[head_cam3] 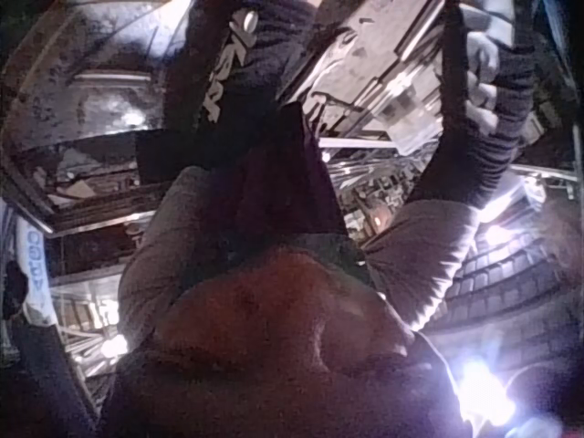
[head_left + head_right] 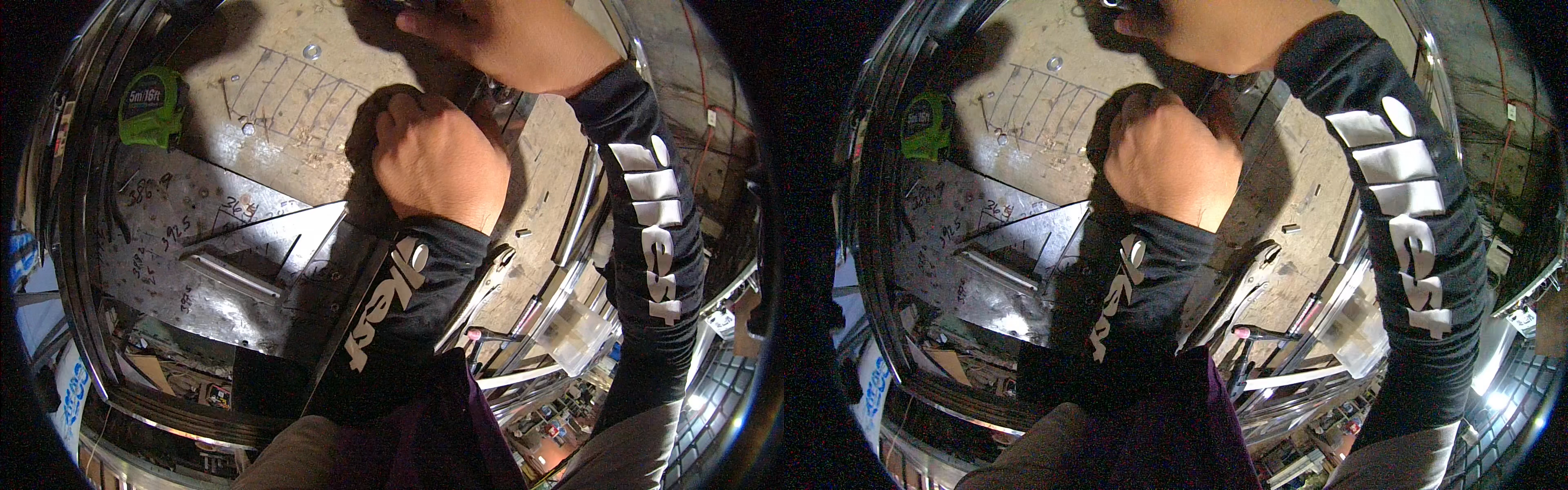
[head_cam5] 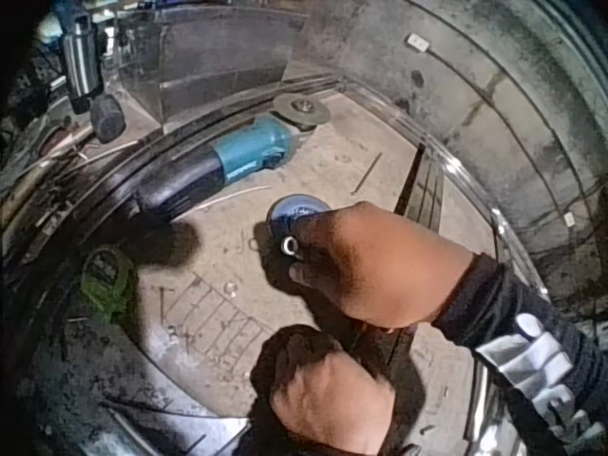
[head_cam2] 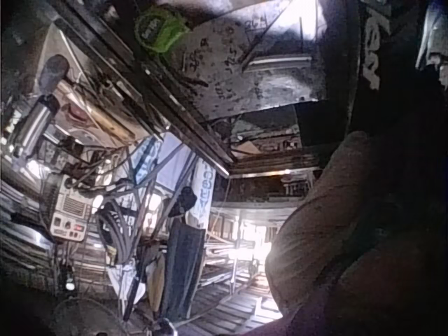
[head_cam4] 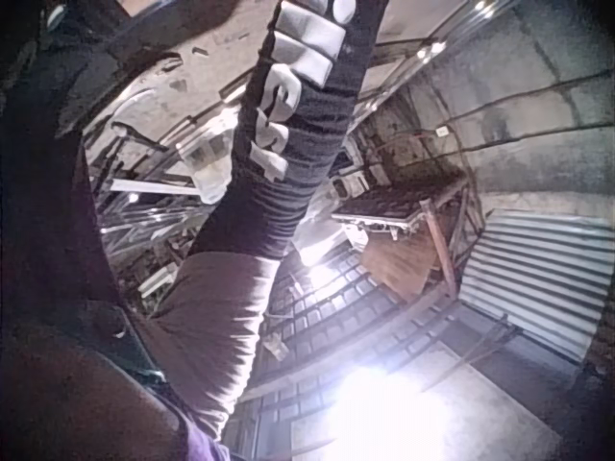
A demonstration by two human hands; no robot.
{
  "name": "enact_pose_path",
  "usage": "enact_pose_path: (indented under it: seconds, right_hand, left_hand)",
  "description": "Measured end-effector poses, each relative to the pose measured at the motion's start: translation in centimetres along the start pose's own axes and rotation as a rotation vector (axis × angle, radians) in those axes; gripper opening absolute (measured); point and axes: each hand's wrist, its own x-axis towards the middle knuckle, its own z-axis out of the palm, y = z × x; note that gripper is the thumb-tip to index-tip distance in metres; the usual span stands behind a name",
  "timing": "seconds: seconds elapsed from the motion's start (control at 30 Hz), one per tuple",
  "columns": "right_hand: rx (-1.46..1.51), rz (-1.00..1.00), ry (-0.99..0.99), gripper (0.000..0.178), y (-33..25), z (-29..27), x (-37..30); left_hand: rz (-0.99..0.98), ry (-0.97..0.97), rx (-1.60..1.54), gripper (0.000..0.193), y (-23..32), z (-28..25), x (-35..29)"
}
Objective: The person aligns two long metal bars on a workbench and uses a wrench to tighten bolts at multiple points along the bars. The person repositions the bars and continues tightening additional bolts to secure the assembly.
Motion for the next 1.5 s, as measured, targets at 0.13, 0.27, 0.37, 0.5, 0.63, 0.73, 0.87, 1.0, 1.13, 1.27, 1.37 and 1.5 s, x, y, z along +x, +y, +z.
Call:
enact_pose_path:
  seconds: [0.13,0.27,0.37,0.5,0.63,0.73,0.87,1.0,1.13,1.27,1.37,1.5]
  right_hand:
    - [0.037,-0.027,0.019,0.024,0.9,0.5,-0.1]
    - [-0.024,0.0,-0.001,0.026,0.5,0.5,0.1]
    - [-0.062,0.052,0.047,0.026,0.7,0.7,0.6]
    - [-0.317,0.236,0.187,0.029,4.8,0.1,-0.2]
    - [-0.468,0.443,0.384,0.031,7.3,0.3,-1.3]
    - [-0.021,0.523,0.605,0.034,1.9,-0.3,-1.8]
    - [0.33,0.222,0.378,0.025,0.8,-0.4,-1.9]
    - [0.043,-0.04,0.199,0.019,0.4,0.0,-1.8]
    - [0.002,-0.129,0.155,0.018,-0.6,-0.1,-2.3]
    - [0.0,-0.138,0.061,0.019,-0.4,-0.1,-1.9]
    - [0.094,-0.063,-0.024,0.019,-1.9,-1.3,-1.4]
    - [0.071,-0.095,-0.029,0.016,-0.9,-0.5,-1.7]
  left_hand:
    - [0.01,-0.002,-0.012,0.039,0.1,0.0,0.0]
    - [0.009,-0.008,-0.012,0.04,-0.1,0.0,0.3]
    - [0.005,-0.014,-0.013,0.041,-0.2,0.0,0.4]
    - [0.008,-0.044,-0.047,0.041,0.1,-0.1,0.1]
    - [-0.002,-0.016,-0.034,0.042,0.2,0.0,0.1]
    - [-0.013,-0.061,-0.033,0.04,0.1,-0.3,0.2]
    - [-0.013,-0.046,-0.039,0.037,0.1,0.1,0.1]
    - [-0.019,-0.058,-0.013,0.031,-0.2,-0.1,0.2]
    - [-0.006,-0.081,-0.039,0.028,-0.1,0.0,0.1]
    - [0.003,-0.086,-0.045,0.028,-0.1,-0.2,0.2]
    - [-0.004,-0.087,-0.042,0.028,-0.3,-0.1,0.3]
    - [0.0,-0.112,-0.049,0.029,0.1,-0.2,0.0]
